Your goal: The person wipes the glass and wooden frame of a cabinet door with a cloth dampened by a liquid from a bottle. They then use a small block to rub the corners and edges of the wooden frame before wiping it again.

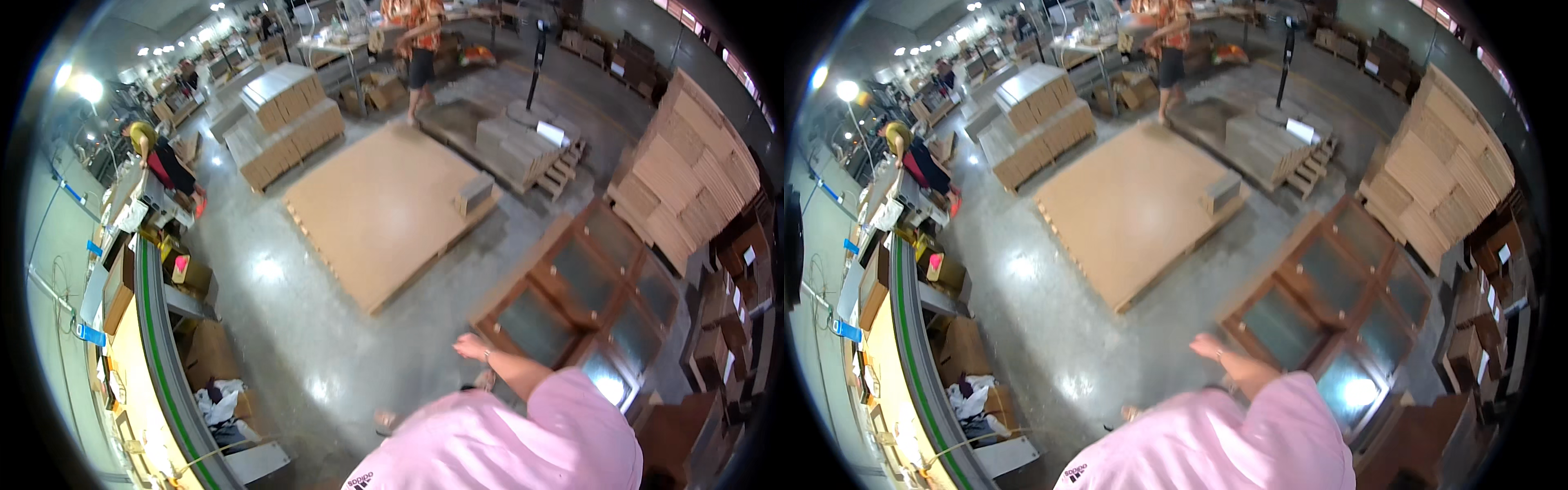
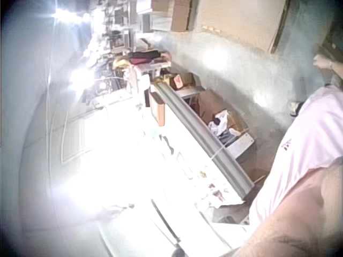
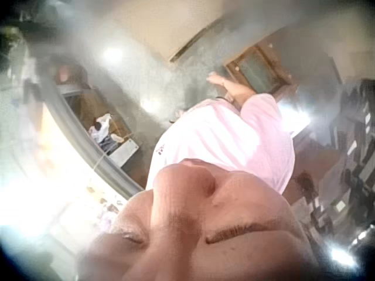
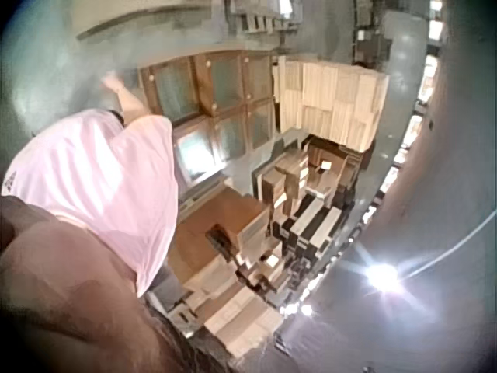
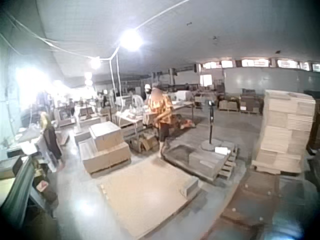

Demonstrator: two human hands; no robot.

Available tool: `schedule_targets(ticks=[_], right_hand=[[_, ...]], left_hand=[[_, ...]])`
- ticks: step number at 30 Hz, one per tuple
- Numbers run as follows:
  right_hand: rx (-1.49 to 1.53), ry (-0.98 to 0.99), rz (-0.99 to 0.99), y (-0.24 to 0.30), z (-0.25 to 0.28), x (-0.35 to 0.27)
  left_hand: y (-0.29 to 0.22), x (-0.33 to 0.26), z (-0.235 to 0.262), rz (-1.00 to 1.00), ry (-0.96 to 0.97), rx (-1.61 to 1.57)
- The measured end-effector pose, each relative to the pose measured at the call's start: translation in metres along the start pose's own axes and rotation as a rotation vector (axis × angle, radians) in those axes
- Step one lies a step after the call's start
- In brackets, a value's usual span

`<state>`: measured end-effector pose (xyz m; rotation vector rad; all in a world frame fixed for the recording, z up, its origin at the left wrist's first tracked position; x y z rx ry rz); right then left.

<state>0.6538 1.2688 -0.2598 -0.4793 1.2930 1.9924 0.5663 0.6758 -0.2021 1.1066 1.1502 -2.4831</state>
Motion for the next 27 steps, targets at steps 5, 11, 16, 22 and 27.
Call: schedule_targets(ticks=[5,11,16,22,27], right_hand=[[-0.379,0.256,0.119,0.162,-0.171,-0.025],[-0.27,0.306,0.111,0.244,-0.233,-0.014],[-0.343,0.156,-0.035,0.285,-0.226,0.033],[-0.544,0.032,-0.151,0.293,-0.233,0.121],[-0.685,0.145,-0.163,0.377,-0.261,0.21]], left_hand=[[0.095,-0.028,0.108,0.102,-0.136,-0.055],[0.132,0.0,0.226,0.054,-0.297,-0.086],[0.082,0.048,0.285,-0.061,-0.231,-0.246],[0.004,0.089,0.307,-0.173,-0.076,-0.186],[0.054,0.185,0.337,-0.059,-0.208,-0.257]])
Point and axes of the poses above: each hand's wrist, its own x-axis towards the middle knuckle, its own z-axis out of the back of the hand, y = z × x, the point moved 5 cm from there along x, towards the middle knuckle, and after that the axes turned 12 degrees about -z, right-handed, at the moved point
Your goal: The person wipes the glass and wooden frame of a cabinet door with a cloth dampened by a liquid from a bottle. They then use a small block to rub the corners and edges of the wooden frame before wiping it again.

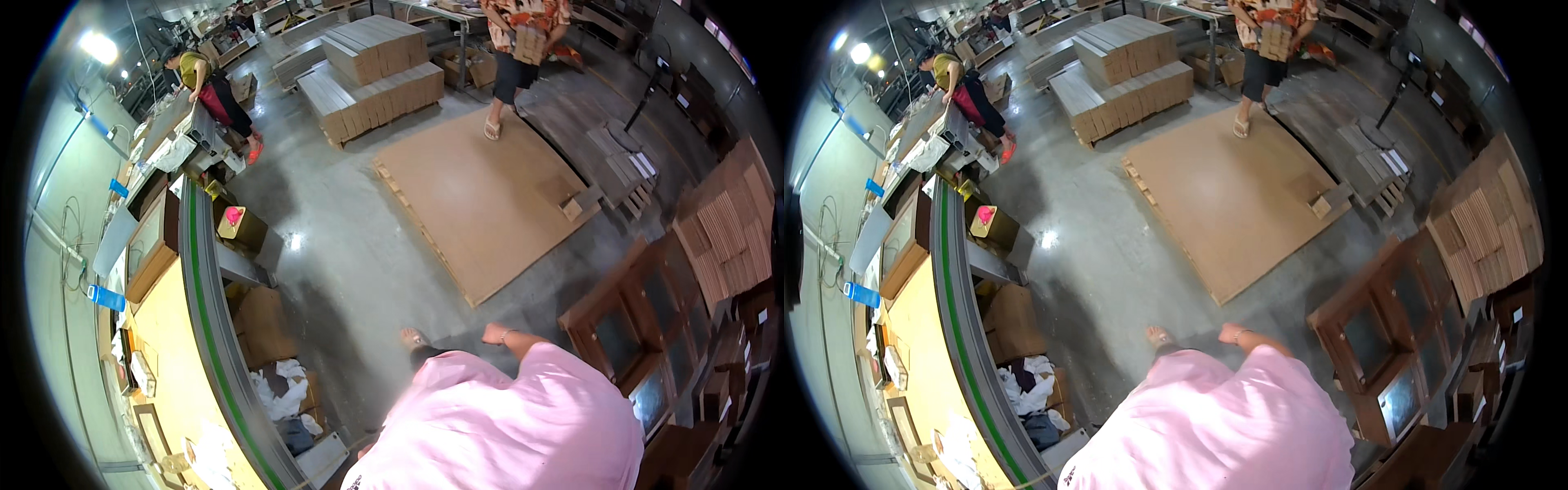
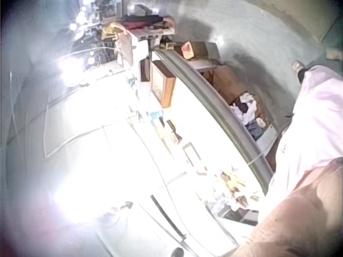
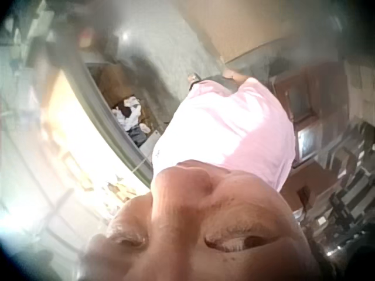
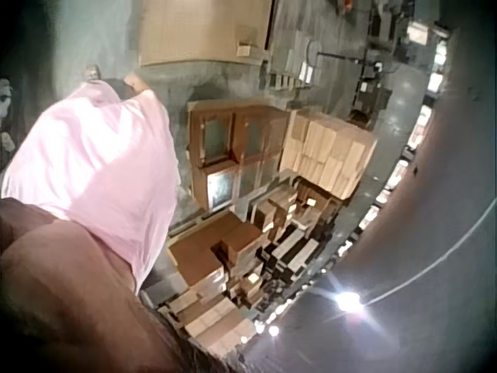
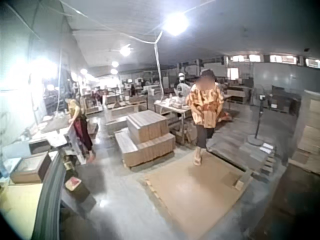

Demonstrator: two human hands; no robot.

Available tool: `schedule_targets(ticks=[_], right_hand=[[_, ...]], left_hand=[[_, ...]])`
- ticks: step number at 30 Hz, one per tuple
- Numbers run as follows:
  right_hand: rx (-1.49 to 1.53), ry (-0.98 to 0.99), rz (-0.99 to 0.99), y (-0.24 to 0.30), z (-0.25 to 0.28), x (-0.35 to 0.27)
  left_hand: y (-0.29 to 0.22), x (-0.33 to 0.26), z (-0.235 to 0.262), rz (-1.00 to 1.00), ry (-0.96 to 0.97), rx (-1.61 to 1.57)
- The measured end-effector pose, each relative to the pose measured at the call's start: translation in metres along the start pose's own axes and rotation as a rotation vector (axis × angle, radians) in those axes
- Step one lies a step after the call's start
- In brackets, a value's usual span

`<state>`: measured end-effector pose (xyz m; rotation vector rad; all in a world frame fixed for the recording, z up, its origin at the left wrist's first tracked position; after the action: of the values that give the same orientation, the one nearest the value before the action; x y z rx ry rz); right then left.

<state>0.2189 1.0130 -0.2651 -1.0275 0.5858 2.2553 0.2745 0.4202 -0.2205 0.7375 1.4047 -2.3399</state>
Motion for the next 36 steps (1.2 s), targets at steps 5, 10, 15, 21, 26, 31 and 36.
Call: schedule_targets(ticks=[5,10,15,21,26,31,36], right_hand=[[-0.076,-0.076,0.351,0.198,0.098,0.065],[0.143,-0.251,0.334,0.404,0.202,0.082],[0.226,-0.198,0.544,0.528,0.212,0.071],[-0.106,-0.102,0.869,0.582,0.127,0.087],[-0.248,-0.037,0.594,0.524,0.07,0.141],[0.619,0.409,-0.209,0.488,0.081,0.136],[0.922,0.539,-0.042,0.642,0.142,0.15]], left_hand=[[-0.047,0.063,0.065,0.168,-0.071,-0.001],[-0.127,0.142,0.102,0.084,-0.004,0.01],[-0.207,0.219,0.118,-0.089,0.101,0.065],[-0.3,0.276,0.208,-0.399,-0.031,0.084],[-0.391,0.25,0.307,-0.617,-0.254,0.21],[-0.427,0.25,0.376,-0.679,-0.45,0.015],[-0.361,0.262,0.404,-0.548,-0.668,-0.202]])
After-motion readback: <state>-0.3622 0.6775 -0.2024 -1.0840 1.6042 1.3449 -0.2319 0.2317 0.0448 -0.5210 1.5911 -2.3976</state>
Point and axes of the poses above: each hand's wrist, its own x-axis towards the middle knuckle, its own z-axis out of the back of the hand, y = z × x, the point moved 5 cm from there along x, towards the middle knuckle, and after that the axes turned 12 degrees about -z, right-handed, at the moved point
